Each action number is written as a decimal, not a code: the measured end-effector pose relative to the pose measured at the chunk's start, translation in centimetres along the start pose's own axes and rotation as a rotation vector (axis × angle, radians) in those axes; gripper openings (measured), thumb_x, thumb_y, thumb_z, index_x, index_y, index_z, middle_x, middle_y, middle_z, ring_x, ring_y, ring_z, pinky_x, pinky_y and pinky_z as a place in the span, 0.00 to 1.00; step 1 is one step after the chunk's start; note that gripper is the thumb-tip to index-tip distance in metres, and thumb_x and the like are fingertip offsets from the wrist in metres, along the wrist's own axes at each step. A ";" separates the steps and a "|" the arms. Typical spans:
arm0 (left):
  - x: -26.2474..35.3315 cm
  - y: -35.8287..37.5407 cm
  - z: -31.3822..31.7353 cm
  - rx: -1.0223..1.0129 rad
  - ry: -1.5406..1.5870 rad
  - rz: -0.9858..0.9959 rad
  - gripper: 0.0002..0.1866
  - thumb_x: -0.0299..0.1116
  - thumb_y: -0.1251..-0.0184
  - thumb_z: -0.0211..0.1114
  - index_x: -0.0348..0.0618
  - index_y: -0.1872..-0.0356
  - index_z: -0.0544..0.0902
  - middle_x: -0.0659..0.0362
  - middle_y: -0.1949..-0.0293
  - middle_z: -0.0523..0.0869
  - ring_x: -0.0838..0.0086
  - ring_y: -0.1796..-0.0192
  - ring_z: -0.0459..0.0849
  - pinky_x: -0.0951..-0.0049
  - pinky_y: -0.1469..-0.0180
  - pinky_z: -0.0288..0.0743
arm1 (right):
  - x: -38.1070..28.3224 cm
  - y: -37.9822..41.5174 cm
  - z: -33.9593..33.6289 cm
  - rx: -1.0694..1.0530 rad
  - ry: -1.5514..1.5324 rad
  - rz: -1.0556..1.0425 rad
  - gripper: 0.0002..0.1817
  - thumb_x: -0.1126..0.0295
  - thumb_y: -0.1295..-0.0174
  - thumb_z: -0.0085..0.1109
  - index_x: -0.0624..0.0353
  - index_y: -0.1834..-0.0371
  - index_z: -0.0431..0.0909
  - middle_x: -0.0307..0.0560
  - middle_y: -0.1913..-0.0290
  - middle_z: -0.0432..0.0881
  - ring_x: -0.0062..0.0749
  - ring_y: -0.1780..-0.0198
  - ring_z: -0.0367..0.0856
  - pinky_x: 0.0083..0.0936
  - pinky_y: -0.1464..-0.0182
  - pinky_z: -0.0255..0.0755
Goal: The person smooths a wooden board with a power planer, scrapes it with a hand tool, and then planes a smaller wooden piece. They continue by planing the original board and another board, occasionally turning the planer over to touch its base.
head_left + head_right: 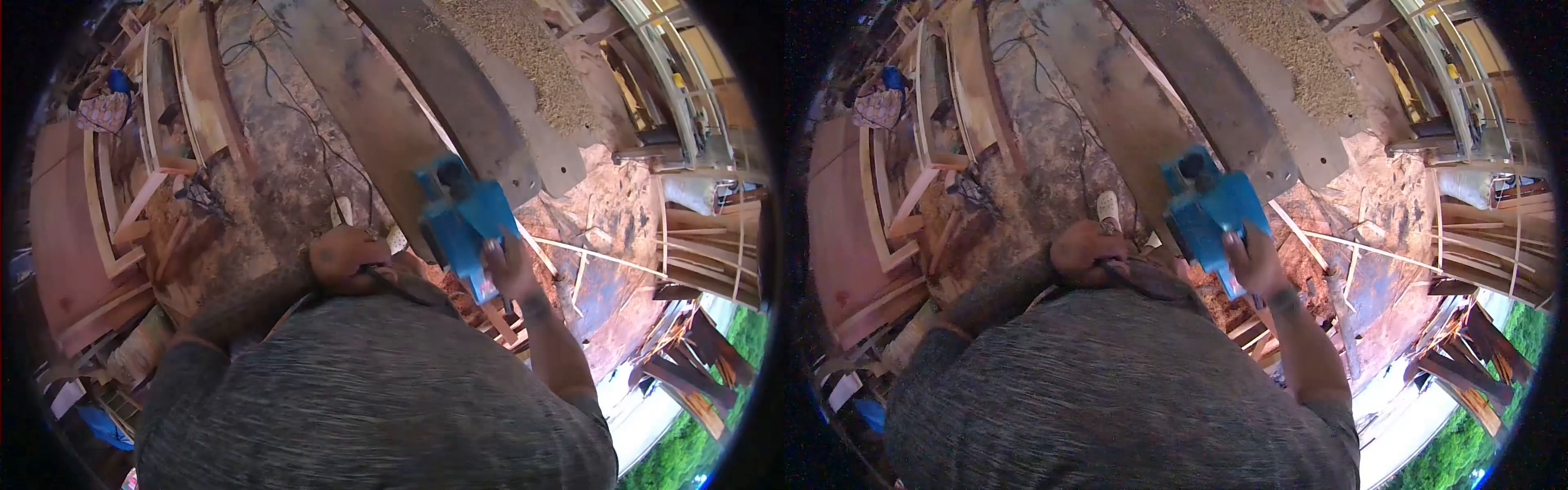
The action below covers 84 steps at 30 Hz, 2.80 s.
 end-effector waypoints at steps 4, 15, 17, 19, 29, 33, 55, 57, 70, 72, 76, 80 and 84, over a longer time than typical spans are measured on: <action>-0.1 1.0 -0.9 -0.005 -0.025 -0.063 0.11 0.45 0.31 0.73 0.52 0.55 0.88 0.51 0.70 0.87 0.50 0.67 0.88 0.49 0.64 0.77 | -6.1 -6.3 1.2 -0.046 0.114 -0.121 0.22 0.50 0.18 0.53 0.61 0.57 0.77 0.45 0.74 0.80 0.29 0.72 0.81 0.34 0.67 0.74; -0.4 2.6 -1.9 -0.014 0.189 -0.355 0.18 0.45 0.40 0.73 0.50 0.52 0.89 0.50 0.60 0.89 0.46 0.57 0.89 0.48 0.57 0.79 | -16.6 -25.4 8.3 -0.093 0.140 -0.254 0.35 0.33 0.22 0.48 0.58 0.63 0.80 0.42 0.76 0.80 0.27 0.78 0.80 0.34 0.71 0.76; 0.0 1.9 -1.8 0.019 0.183 -0.279 0.15 0.46 0.36 0.72 0.50 0.54 0.89 0.49 0.63 0.88 0.46 0.60 0.88 0.48 0.59 0.79 | -16.9 -25.7 8.7 -0.100 0.120 -0.240 0.33 0.35 0.21 0.49 0.57 0.65 0.79 0.42 0.76 0.81 0.28 0.78 0.80 0.34 0.71 0.74; 0.3 1.1 -2.0 0.031 0.160 -0.194 0.14 0.46 0.33 0.72 0.49 0.56 0.89 0.49 0.67 0.87 0.46 0.62 0.88 0.48 0.61 0.78 | -15.9 -25.1 8.0 -0.090 0.155 -0.238 0.31 0.38 0.20 0.49 0.57 0.64 0.79 0.43 0.75 0.81 0.29 0.77 0.80 0.36 0.70 0.74; 0.5 -2.7 -1.0 -0.041 -0.085 -0.060 0.19 0.52 0.34 0.76 0.49 0.69 0.82 0.51 0.73 0.82 0.50 0.68 0.85 0.49 0.66 0.73 | 6.3 7.2 -4.3 -0.005 0.127 -0.045 0.26 0.64 0.22 0.55 0.77 0.31 0.69 0.55 0.68 0.85 0.40 0.69 0.86 0.36 0.63 0.80; 0.6 -3.7 0.0 -0.018 -0.097 0.024 0.19 0.51 0.36 0.78 0.50 0.70 0.80 0.52 0.75 0.81 0.50 0.70 0.84 0.47 0.69 0.71 | 8.2 8.7 -5.0 0.063 0.116 -0.262 0.29 0.65 0.22 0.54 0.83 0.32 0.66 0.55 0.69 0.85 0.38 0.70 0.86 0.37 0.65 0.80; -1.0 2.2 -4.5 0.124 0.013 -0.305 0.12 0.44 0.36 0.74 0.48 0.65 0.85 0.46 0.74 0.83 0.43 0.67 0.85 0.44 0.63 0.75 | -17.0 -26.5 5.0 -0.058 0.286 -0.148 0.33 0.37 0.22 0.52 0.61 0.59 0.81 0.45 0.74 0.81 0.36 0.76 0.82 0.40 0.72 0.76; -0.4 1.9 -4.6 0.141 0.020 -0.277 0.12 0.44 0.35 0.73 0.48 0.64 0.85 0.45 0.74 0.83 0.43 0.66 0.84 0.44 0.62 0.75 | -18.8 -29.3 6.5 -0.071 0.216 -0.178 0.35 0.34 0.24 0.52 0.60 0.58 0.83 0.50 0.67 0.84 0.34 0.75 0.83 0.39 0.72 0.76; 1.8 -0.2 -4.0 0.033 0.002 0.032 0.09 0.42 0.34 0.74 0.50 0.63 0.86 0.54 0.66 0.87 0.52 0.62 0.87 0.49 0.64 0.78 | 0.1 -0.5 2.4 -0.185 0.243 0.049 0.18 0.65 0.22 0.56 0.69 0.38 0.73 0.59 0.67 0.81 0.47 0.67 0.82 0.42 0.63 0.76; 0.8 -0.3 -3.0 -0.206 0.016 -0.035 0.09 0.42 0.35 0.74 0.51 0.63 0.86 0.54 0.65 0.88 0.53 0.60 0.87 0.49 0.63 0.78 | 5.1 6.1 1.4 -0.124 0.054 -0.082 0.26 0.66 0.22 0.54 0.73 0.29 0.69 0.54 0.67 0.83 0.40 0.68 0.83 0.39 0.62 0.77; 1.7 0.1 -1.8 -0.158 -0.130 0.069 0.11 0.44 0.37 0.76 0.52 0.63 0.86 0.55 0.66 0.87 0.52 0.62 0.85 0.50 0.61 0.79 | 3.2 9.3 0.9 -0.048 0.159 -0.262 0.30 0.64 0.23 0.55 0.75 0.26 0.66 0.51 0.69 0.84 0.36 0.69 0.84 0.34 0.63 0.77; 2.1 0.9 -2.5 -0.016 -0.057 0.027 0.12 0.46 0.37 0.76 0.53 0.63 0.87 0.54 0.65 0.87 0.51 0.62 0.86 0.50 0.60 0.78 | 1.1 3.0 2.8 -0.060 0.109 -0.046 0.20 0.63 0.21 0.55 0.71 0.38 0.74 0.50 0.72 0.82 0.34 0.71 0.82 0.34 0.66 0.75; 1.5 2.0 -4.0 0.017 0.044 -0.077 0.13 0.47 0.35 0.76 0.51 0.62 0.88 0.52 0.63 0.89 0.50 0.62 0.87 0.50 0.59 0.78 | -5.2 -5.0 5.3 -0.068 0.116 -0.107 0.21 0.53 0.18 0.53 0.63 0.57 0.76 0.50 0.75 0.80 0.35 0.71 0.81 0.37 0.67 0.72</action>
Point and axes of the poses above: each hand's wrist, its own y-axis away from the middle knuckle, its own z-axis out of the palm, x = y × z, the point moved 7 cm from there along -y, towards the middle knuckle
